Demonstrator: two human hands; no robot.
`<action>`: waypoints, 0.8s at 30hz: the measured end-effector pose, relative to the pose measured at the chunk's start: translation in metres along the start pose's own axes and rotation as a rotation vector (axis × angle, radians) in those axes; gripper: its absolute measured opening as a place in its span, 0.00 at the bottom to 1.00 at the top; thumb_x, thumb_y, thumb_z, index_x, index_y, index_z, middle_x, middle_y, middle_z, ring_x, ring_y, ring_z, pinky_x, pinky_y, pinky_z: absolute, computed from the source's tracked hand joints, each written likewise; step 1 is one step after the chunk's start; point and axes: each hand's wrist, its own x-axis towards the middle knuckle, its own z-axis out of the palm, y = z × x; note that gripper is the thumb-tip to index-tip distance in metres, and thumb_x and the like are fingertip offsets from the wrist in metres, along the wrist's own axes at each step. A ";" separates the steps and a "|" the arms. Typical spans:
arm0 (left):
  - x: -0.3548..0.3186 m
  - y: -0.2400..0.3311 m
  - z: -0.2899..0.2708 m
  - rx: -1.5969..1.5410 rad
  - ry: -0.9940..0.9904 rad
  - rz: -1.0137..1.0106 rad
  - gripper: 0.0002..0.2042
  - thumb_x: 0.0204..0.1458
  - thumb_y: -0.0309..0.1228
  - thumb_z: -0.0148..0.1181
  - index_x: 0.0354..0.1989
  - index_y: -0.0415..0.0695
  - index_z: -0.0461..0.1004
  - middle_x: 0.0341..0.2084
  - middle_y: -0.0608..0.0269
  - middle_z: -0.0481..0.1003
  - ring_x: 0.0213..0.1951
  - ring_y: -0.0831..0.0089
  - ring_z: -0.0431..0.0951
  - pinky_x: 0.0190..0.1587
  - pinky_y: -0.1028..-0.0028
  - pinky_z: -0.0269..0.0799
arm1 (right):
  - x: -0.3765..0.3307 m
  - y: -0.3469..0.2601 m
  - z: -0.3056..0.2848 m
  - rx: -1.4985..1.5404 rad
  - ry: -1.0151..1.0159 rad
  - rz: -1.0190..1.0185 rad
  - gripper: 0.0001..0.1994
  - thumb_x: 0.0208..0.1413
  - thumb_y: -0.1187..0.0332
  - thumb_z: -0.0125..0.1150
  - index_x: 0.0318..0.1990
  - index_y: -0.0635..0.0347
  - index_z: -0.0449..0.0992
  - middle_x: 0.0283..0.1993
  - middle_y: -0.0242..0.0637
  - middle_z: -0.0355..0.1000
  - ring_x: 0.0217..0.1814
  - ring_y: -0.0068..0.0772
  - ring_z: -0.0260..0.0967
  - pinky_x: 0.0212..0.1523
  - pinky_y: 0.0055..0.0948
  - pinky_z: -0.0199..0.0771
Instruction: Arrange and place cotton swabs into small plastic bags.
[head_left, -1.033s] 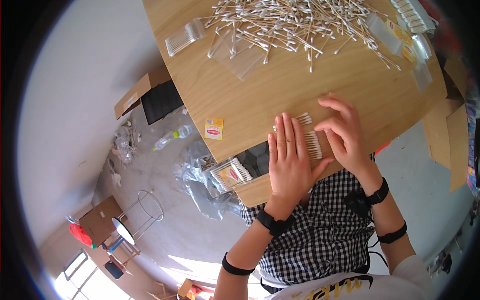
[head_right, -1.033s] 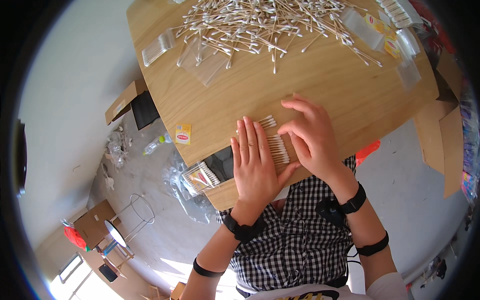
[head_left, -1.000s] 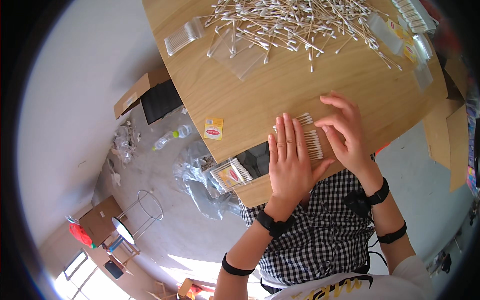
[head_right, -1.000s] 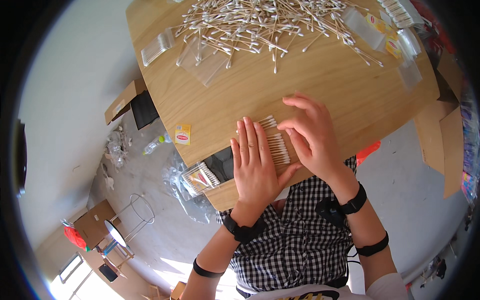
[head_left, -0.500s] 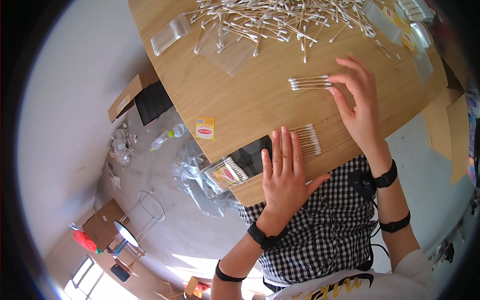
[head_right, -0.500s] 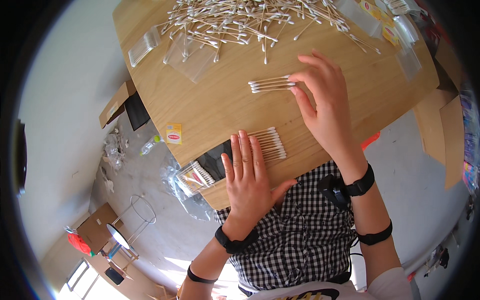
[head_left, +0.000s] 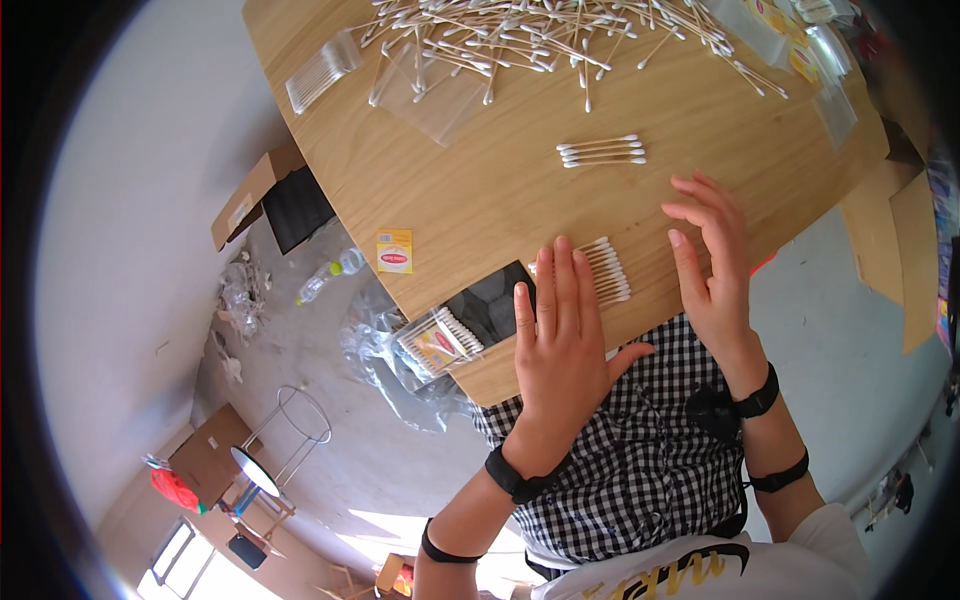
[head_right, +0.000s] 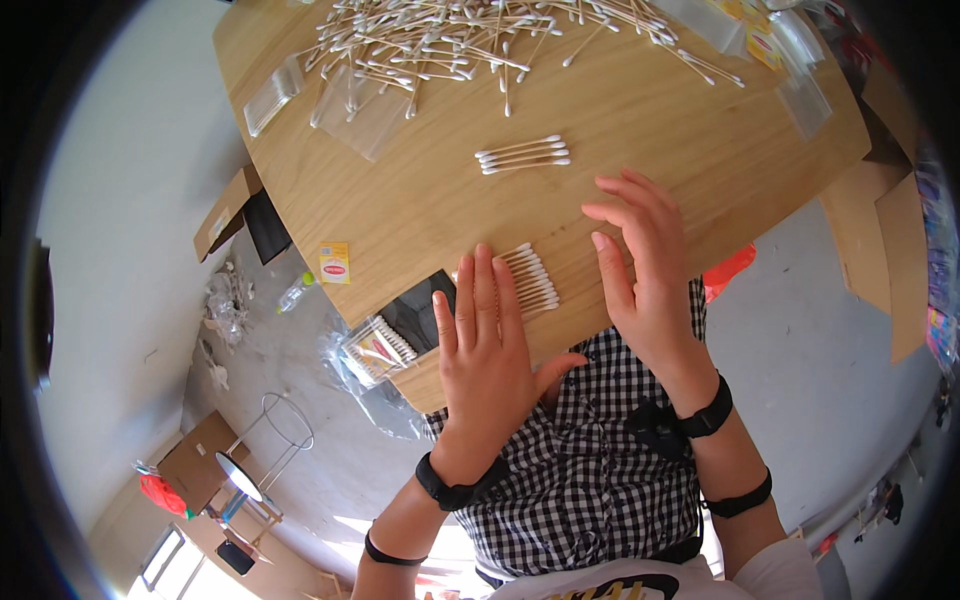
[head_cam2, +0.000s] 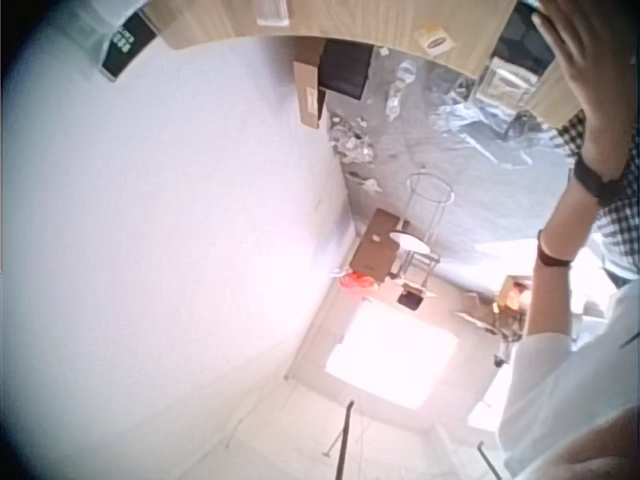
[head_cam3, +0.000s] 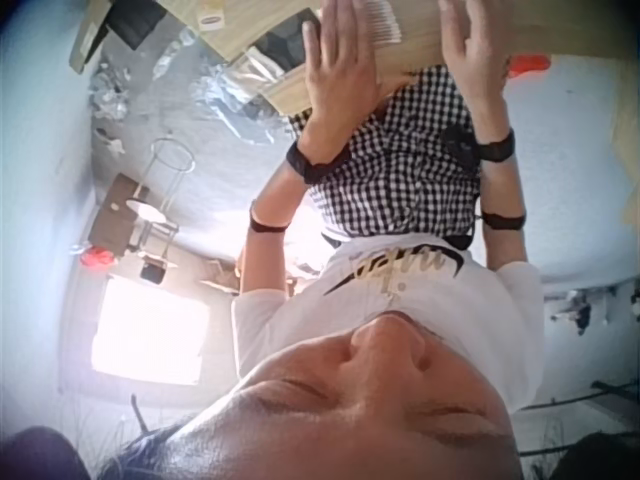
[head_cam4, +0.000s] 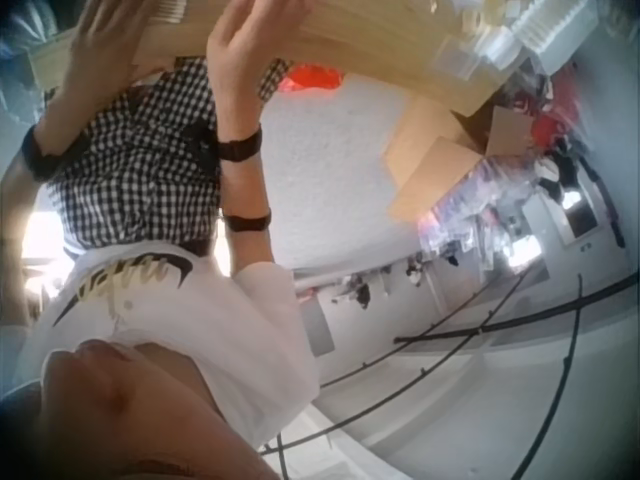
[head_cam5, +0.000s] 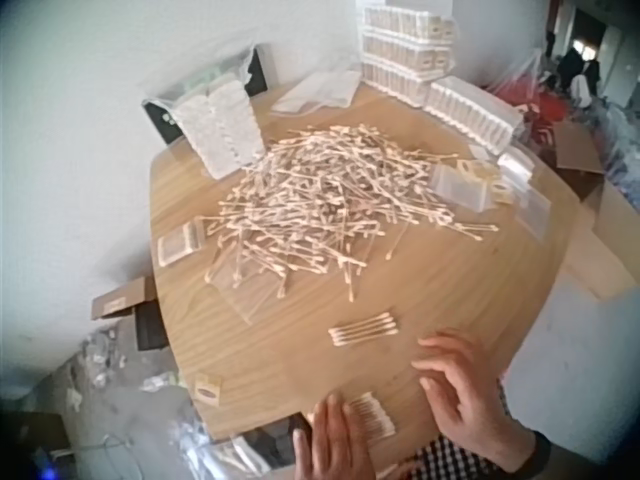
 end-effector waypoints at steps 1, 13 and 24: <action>-0.002 0.001 -0.002 -0.003 -0.001 0.002 0.58 0.42 0.71 0.49 0.67 0.27 0.53 0.69 0.39 0.52 0.72 0.48 0.50 0.70 0.48 0.45 | 0.000 0.000 0.000 -0.003 -0.001 0.001 0.10 0.59 0.76 0.55 0.48 0.59 0.73 0.59 0.41 0.68 0.67 0.48 0.60 0.65 0.42 0.61; -0.004 0.002 0.005 -1.530 0.796 -0.469 0.40 0.64 0.56 0.40 0.73 0.41 0.38 0.72 0.45 0.45 0.74 0.57 0.42 0.74 0.59 0.33 | 0.022 -0.040 0.048 -0.223 -0.168 -0.154 0.26 0.60 0.65 0.57 0.65 0.61 0.62 0.72 0.44 0.55 0.77 0.48 0.45 0.73 0.50 0.48; 0.014 0.033 0.019 -1.587 0.738 -0.372 0.39 0.65 0.55 0.39 0.74 0.40 0.34 0.74 0.45 0.37 0.75 0.58 0.34 0.74 0.60 0.27 | 0.018 -0.041 0.070 -0.396 -0.237 -0.231 0.28 0.60 0.64 0.51 0.68 0.61 0.60 0.74 0.42 0.53 0.78 0.42 0.44 0.75 0.46 0.45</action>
